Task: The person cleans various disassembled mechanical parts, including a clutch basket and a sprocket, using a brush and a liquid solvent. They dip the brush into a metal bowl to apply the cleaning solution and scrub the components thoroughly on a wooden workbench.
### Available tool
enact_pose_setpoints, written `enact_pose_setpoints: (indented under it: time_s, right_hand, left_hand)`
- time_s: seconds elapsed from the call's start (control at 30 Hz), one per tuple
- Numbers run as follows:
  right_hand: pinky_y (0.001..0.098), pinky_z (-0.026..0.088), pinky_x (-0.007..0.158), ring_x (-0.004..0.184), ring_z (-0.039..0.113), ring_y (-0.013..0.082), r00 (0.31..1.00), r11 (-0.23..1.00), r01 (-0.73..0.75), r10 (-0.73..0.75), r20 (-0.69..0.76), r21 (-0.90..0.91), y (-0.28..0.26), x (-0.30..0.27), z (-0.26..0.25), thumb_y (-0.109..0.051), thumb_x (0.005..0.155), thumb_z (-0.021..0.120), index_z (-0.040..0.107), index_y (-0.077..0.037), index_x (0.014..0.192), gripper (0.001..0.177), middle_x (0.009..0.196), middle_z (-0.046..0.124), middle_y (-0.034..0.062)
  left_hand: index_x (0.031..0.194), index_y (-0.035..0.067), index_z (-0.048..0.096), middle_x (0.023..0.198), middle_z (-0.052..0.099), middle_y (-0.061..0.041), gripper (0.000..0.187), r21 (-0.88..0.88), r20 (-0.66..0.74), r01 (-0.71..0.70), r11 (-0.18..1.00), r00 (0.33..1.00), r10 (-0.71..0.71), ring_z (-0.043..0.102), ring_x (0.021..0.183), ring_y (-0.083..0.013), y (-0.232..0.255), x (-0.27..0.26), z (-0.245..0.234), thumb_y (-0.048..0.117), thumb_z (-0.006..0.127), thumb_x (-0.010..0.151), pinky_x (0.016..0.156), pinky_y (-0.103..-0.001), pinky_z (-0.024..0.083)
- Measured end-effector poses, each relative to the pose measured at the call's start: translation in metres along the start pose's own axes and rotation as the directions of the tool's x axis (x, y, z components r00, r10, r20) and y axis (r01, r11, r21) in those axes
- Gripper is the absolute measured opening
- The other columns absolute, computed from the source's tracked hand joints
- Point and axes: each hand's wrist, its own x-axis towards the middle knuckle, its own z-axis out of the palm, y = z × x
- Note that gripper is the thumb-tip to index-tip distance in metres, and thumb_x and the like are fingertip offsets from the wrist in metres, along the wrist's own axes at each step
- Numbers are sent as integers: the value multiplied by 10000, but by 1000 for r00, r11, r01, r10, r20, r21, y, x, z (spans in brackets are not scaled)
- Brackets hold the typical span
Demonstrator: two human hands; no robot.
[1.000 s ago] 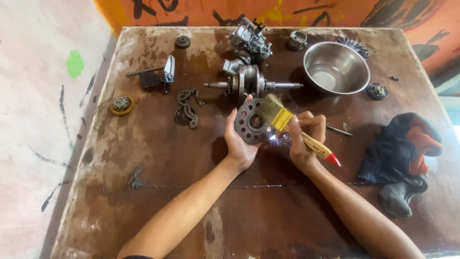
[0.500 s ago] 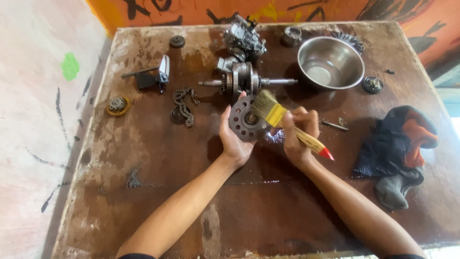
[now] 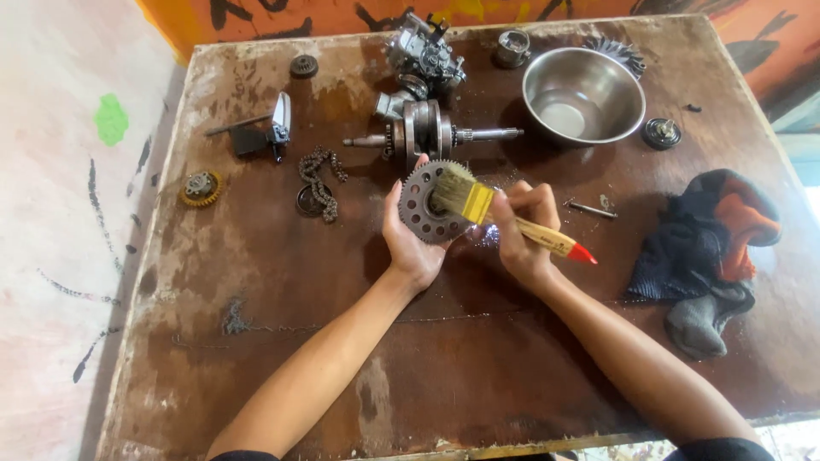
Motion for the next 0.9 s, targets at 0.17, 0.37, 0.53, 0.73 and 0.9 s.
enact_pose_setpoints:
  time_s: [0.17, 0.37, 0.53, 0.73, 0.9]
  right_hand:
    - [279, 544, 517, 646, 673, 146, 980, 996, 56, -68, 190, 67, -19, 12, 5, 38, 1045, 548, 399, -3, 977, 169, 849, 585, 143]
    - [272, 587, 527, 683, 666, 165, 982, 991, -2, -23, 187, 135, -29, 10, 8, 33, 1066, 554, 394, 3, 986, 182, 887, 581, 139]
    - [292, 471, 621, 688, 511, 171, 996, 998, 54, -55, 71, 18, -5, 5, 2, 62, 1116, 562, 413, 6, 1051, 171, 863, 572, 143]
    - [259, 522, 569, 692, 559, 138, 999, 994, 29, -33, 43, 105, -28, 11, 4, 21, 1078, 544, 395, 1, 1040, 155, 929, 579, 140]
    - [284, 572, 526, 661, 632, 175, 986, 991, -17, -6, 168, 134, -28, 12, 5, 22, 1071, 558, 423, 10, 1015, 147, 893, 585, 153]
  left_hand:
    - [1556, 290, 421, 1436, 552, -78, 625, -28, 31, -3, 1000, 1000, 4, 557, 1306, -318, 2, -1, 2, 582, 310, 1014, 1051, -514, 505]
    - [1542, 316, 431, 1417, 574, -50, 614, -18, 12, 3, 1000, 1000, -2, 573, 1273, -293, 3, -2, 3, 584, 307, 1003, 992, -509, 519]
    - [1521, 309, 456, 1396, 585, -37, 617, -17, -56, 31, 999, 998, -32, 575, 1275, -279, 3, 3, 2, 584, 315, 987, 991, -501, 529]
    - [1551, 261, 456, 1413, 578, -43, 613, -46, 2, 23, 999, 1000, -23, 552, 1305, -271, 1, -1, 3, 558, 330, 1030, 1017, -496, 525]
    - [1543, 307, 417, 1381, 587, -78, 604, -43, 76, 20, 999, 997, -17, 561, 1272, -351, 2, -2, -1, 574, 317, 1010, 970, -503, 535]
